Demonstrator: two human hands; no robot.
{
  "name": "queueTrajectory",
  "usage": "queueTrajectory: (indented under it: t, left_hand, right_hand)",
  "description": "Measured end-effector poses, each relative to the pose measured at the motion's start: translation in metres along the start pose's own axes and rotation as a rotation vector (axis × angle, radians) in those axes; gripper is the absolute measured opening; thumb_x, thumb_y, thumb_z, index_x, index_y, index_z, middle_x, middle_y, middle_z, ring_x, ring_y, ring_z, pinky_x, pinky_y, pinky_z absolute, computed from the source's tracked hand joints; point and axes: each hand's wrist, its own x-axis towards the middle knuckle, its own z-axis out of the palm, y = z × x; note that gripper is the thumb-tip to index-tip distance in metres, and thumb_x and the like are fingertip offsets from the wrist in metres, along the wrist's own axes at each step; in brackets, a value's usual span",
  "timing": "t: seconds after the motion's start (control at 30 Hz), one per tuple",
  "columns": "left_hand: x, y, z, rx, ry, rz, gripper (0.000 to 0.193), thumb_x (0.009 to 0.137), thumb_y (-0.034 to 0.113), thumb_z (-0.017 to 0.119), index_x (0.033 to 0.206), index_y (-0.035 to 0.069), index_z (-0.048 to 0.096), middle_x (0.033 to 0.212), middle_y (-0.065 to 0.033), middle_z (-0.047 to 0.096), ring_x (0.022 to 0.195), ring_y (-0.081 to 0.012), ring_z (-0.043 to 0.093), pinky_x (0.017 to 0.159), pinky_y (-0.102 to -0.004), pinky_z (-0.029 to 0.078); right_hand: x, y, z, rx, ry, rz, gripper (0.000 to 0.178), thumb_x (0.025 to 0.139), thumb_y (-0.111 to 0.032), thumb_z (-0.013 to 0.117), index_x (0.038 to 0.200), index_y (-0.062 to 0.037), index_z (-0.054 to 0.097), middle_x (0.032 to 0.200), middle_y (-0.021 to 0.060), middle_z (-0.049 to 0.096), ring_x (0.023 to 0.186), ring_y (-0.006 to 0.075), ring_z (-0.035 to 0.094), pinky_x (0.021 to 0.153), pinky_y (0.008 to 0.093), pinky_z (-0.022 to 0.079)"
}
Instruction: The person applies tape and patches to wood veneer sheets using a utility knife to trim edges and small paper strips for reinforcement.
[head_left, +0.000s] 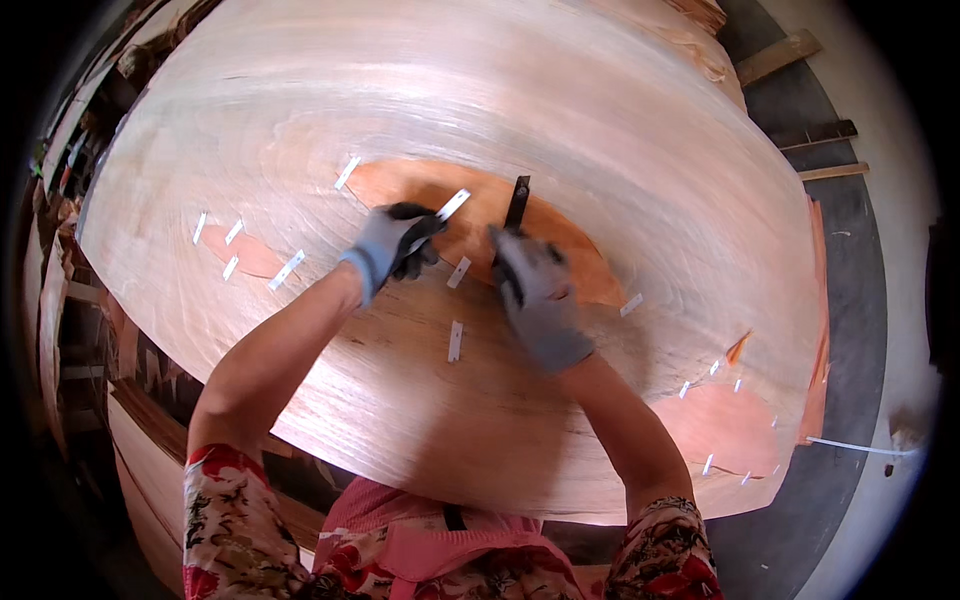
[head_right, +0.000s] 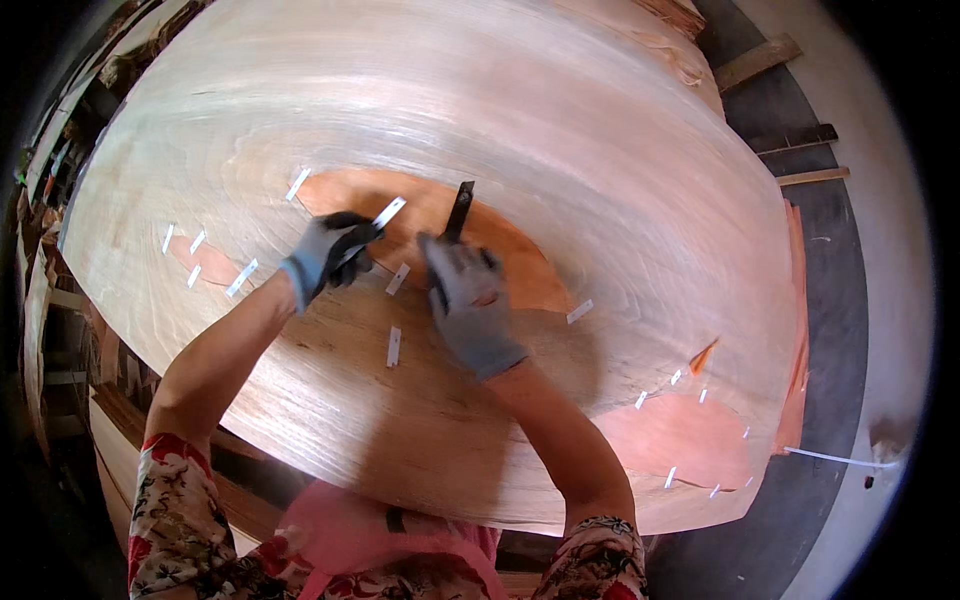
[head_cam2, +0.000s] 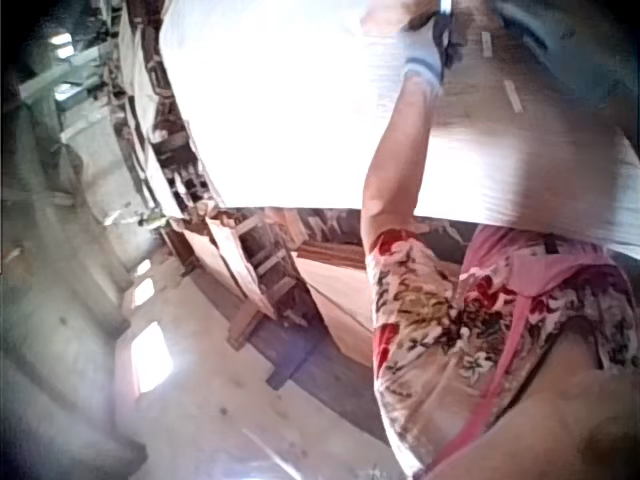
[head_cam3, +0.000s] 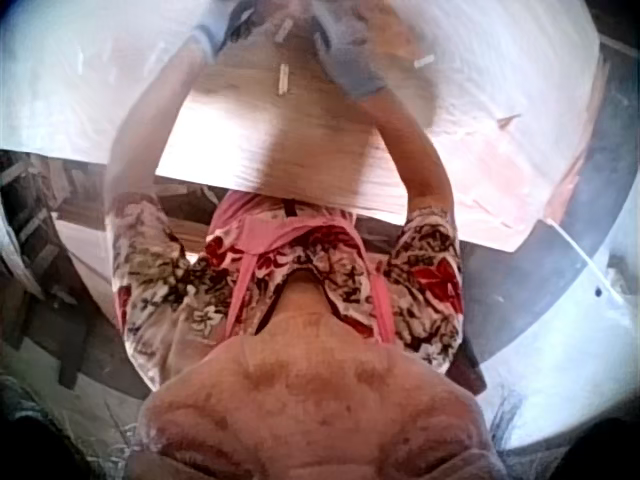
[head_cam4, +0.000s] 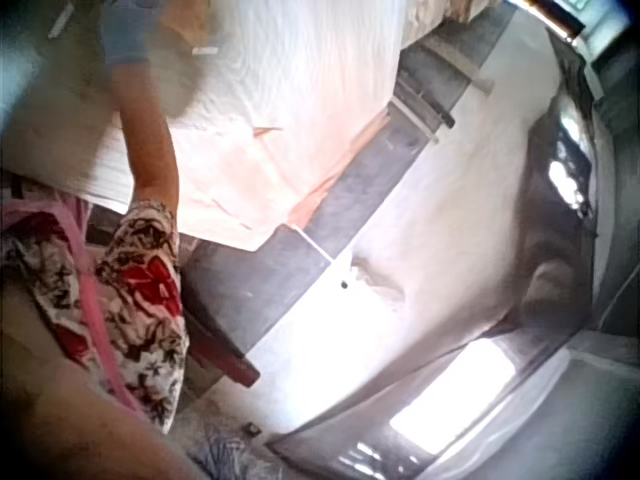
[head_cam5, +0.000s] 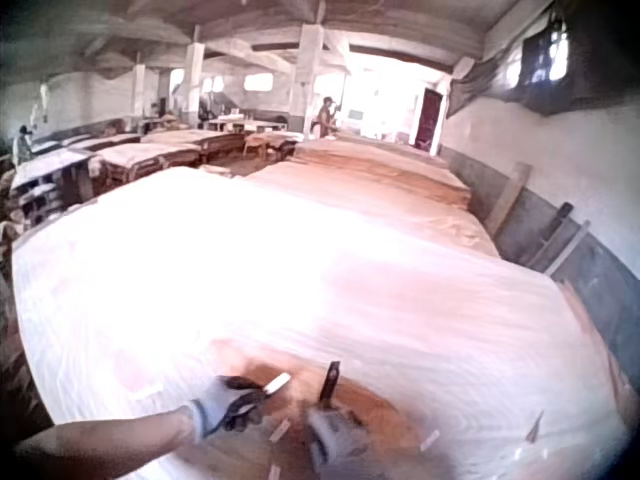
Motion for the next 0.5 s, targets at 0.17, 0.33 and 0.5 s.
queueTrajectory:
  t: [0.17, 0.33, 0.5]
  left_hand:
    - [0.073, 0.021, 0.035, 0.087, -0.052, -0.006, 0.024, 0.094, 0.032, 0.065, 0.098, 0.009, 0.069, 0.067, -0.0065, 0.064, 0.046, -0.0135, 0.053, 0.040, -0.0251, 0.037]
    - [0.104, 0.025, 0.049, 0.104, -0.077, -0.082, 0.025, 0.094, 0.029, 0.063, 0.088, 0.006, 0.069, 0.070, -0.0077, 0.067, 0.049, -0.0159, 0.057, 0.041, -0.0276, 0.040]
    - [0.087, 0.018, 0.041, 0.019, -0.132, -0.078, 0.023, 0.093, 0.026, 0.063, 0.087, 0.005, 0.069, 0.073, -0.0100, 0.068, 0.053, -0.0185, 0.060, 0.041, -0.0278, 0.041]
  right_hand:
    - [0.044, 0.030, 0.002, -0.156, 0.271, 0.028, 0.066, 0.087, -0.010, 0.059, 0.149, -0.0066, 0.037, 0.145, 0.0192, 0.049, 0.137, 0.0365, 0.043, 0.112, 0.0503, 0.031]
    - [0.074, 0.055, 0.029, -0.248, 0.030, 0.115, 0.062, 0.091, -0.015, 0.051, 0.151, -0.0110, 0.037, 0.154, 0.0214, 0.037, 0.142, 0.0362, 0.037, 0.115, 0.0461, 0.028]
    - [0.082, 0.061, 0.030, -0.410, -0.140, 0.010, 0.049, 0.091, -0.017, 0.056, 0.139, -0.0115, 0.049, 0.154, 0.0151, 0.039, 0.144, 0.0358, 0.032, 0.116, 0.0509, 0.025]
